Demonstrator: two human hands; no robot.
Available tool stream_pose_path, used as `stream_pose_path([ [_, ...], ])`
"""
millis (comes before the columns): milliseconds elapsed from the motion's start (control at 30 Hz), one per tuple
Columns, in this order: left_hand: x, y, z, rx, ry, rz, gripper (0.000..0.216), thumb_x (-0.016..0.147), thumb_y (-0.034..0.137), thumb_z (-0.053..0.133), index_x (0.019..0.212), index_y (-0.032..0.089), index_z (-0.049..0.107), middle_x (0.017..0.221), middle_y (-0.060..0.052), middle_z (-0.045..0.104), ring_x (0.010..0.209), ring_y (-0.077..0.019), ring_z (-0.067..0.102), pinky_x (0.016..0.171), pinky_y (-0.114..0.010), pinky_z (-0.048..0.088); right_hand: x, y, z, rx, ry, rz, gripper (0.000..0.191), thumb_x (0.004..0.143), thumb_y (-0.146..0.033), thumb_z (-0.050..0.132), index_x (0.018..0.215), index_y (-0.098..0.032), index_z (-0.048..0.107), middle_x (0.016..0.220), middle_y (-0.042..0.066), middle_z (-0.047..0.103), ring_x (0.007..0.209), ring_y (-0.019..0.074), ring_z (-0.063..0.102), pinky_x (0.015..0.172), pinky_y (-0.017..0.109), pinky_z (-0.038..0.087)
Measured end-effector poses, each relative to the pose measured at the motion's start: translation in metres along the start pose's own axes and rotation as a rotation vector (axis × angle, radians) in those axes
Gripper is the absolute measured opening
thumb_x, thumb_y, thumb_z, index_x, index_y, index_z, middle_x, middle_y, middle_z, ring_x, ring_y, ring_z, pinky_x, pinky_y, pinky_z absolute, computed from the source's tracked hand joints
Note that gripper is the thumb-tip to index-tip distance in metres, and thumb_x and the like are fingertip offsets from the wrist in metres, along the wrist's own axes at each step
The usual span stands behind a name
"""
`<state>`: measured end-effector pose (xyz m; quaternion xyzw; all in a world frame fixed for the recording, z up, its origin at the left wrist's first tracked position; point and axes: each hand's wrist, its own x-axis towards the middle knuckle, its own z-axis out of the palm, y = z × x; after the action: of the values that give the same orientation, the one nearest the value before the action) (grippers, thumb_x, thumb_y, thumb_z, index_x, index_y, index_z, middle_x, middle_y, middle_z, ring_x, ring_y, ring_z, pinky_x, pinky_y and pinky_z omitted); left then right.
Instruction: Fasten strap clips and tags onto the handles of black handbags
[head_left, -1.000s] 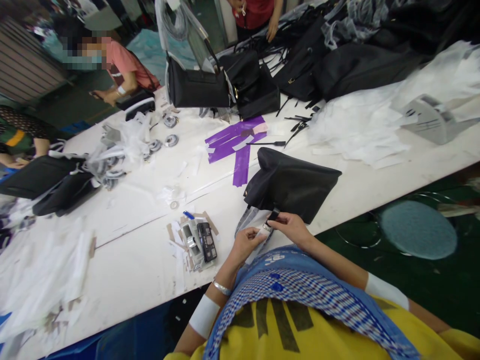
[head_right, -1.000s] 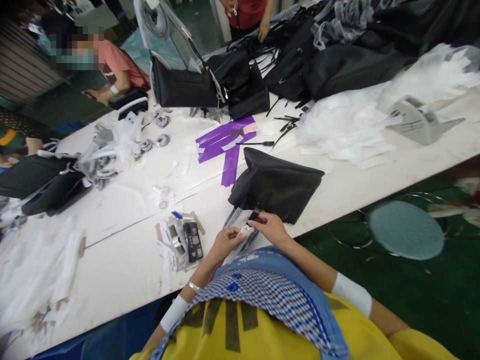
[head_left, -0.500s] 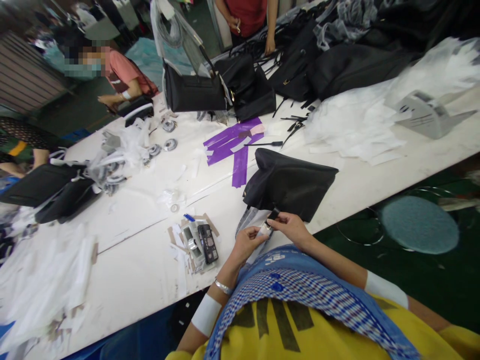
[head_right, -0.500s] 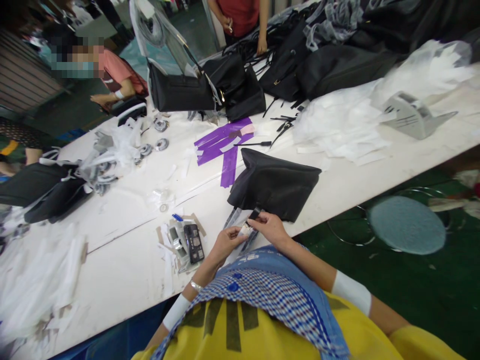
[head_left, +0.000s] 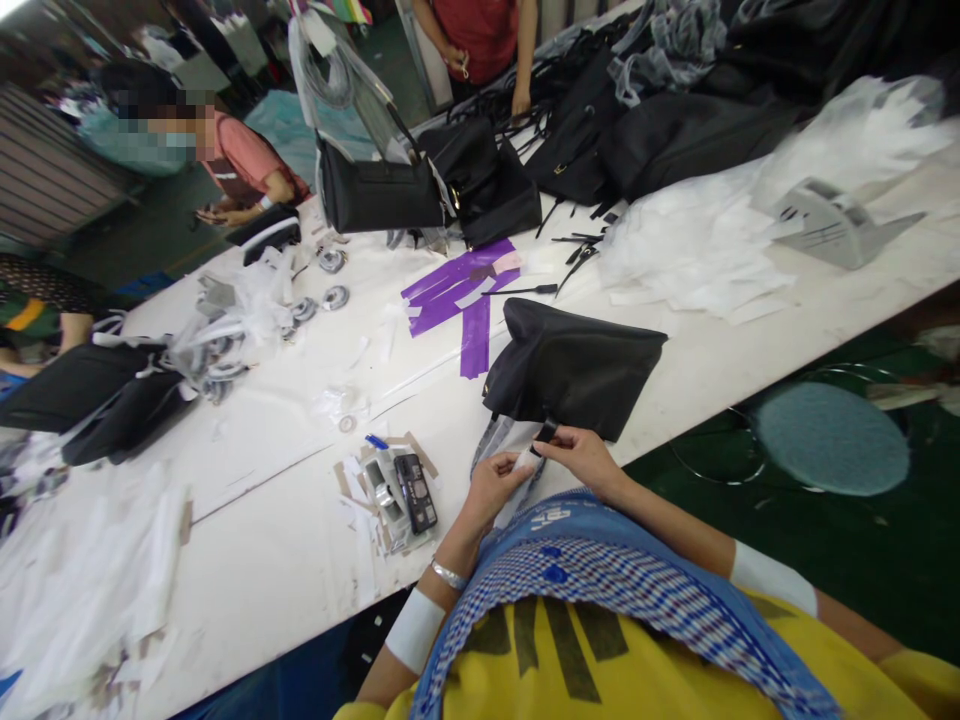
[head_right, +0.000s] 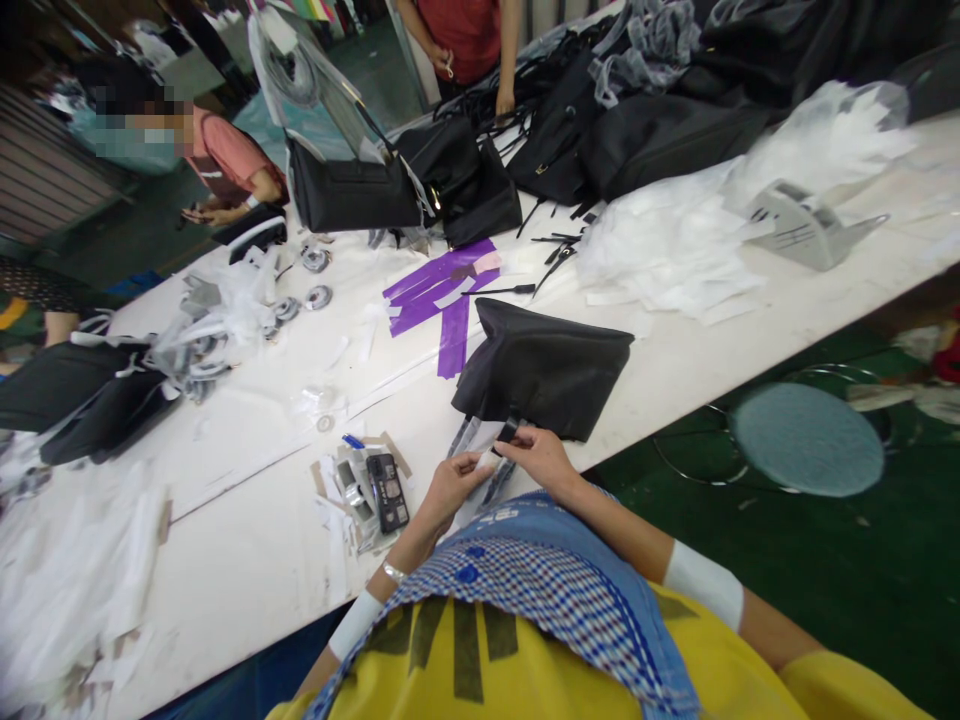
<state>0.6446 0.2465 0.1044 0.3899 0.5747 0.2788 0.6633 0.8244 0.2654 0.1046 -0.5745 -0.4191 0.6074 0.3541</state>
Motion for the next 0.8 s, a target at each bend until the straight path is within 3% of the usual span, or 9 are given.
stream_pose_path([
  [167, 0.002, -0.002, 0.000, 0.012, -0.004, 0.006, 0.035, 0.066, 0.041, 0.078, 0.089, 0.015, 0.073, 0.088, -0.007, 0.075, 0.078, -0.0207, 0.067, 0.075, -0.031, 0.052, 0.000, 0.002, 0.001, 0.042, -0.039, 0.011, 0.033, 0.069, -0.045, 0.073, 0.085, -0.016, 0.074, 0.081, 0.005, 0.073, 0.077, 0.0219, 0.064, 0.072, 0.032, 0.047],
  [400, 0.003, -0.004, -0.005, 0.183, 0.025, 0.074, 0.036, 0.069, 0.045, 0.074, 0.090, 0.016, 0.075, 0.088, -0.007, 0.075, 0.079, -0.0231, 0.068, 0.074, -0.030, 0.052, 0.002, 0.009, 0.003, 0.074, 0.040, 0.006, 0.037, 0.070, -0.048, 0.072, 0.086, -0.015, 0.073, 0.077, 0.005, 0.071, 0.070, 0.0189, 0.061, 0.066, 0.030, 0.044],
  [567, 0.000, -0.002, -0.002, 0.134, 0.102, 0.110, 0.035, 0.070, 0.041, 0.074, 0.094, 0.016, 0.074, 0.094, -0.008, 0.075, 0.087, -0.0253, 0.068, 0.080, -0.033, 0.052, 0.004, 0.009, 0.002, -0.013, 0.030, -0.022, 0.036, 0.070, -0.050, 0.071, 0.082, -0.016, 0.073, 0.074, 0.004, 0.071, 0.070, 0.0195, 0.061, 0.065, 0.030, 0.045],
  [800, 0.000, -0.001, 0.001, 0.057, 0.094, 0.083, 0.035, 0.068, 0.041, 0.076, 0.093, 0.017, 0.073, 0.098, -0.008, 0.075, 0.092, -0.0261, 0.068, 0.085, -0.035, 0.052, 0.003, 0.001, 0.005, 0.044, 0.002, 0.009, 0.034, 0.067, -0.049, 0.074, 0.076, -0.016, 0.072, 0.068, 0.002, 0.067, 0.065, 0.0163, 0.057, 0.063, 0.028, 0.043],
])
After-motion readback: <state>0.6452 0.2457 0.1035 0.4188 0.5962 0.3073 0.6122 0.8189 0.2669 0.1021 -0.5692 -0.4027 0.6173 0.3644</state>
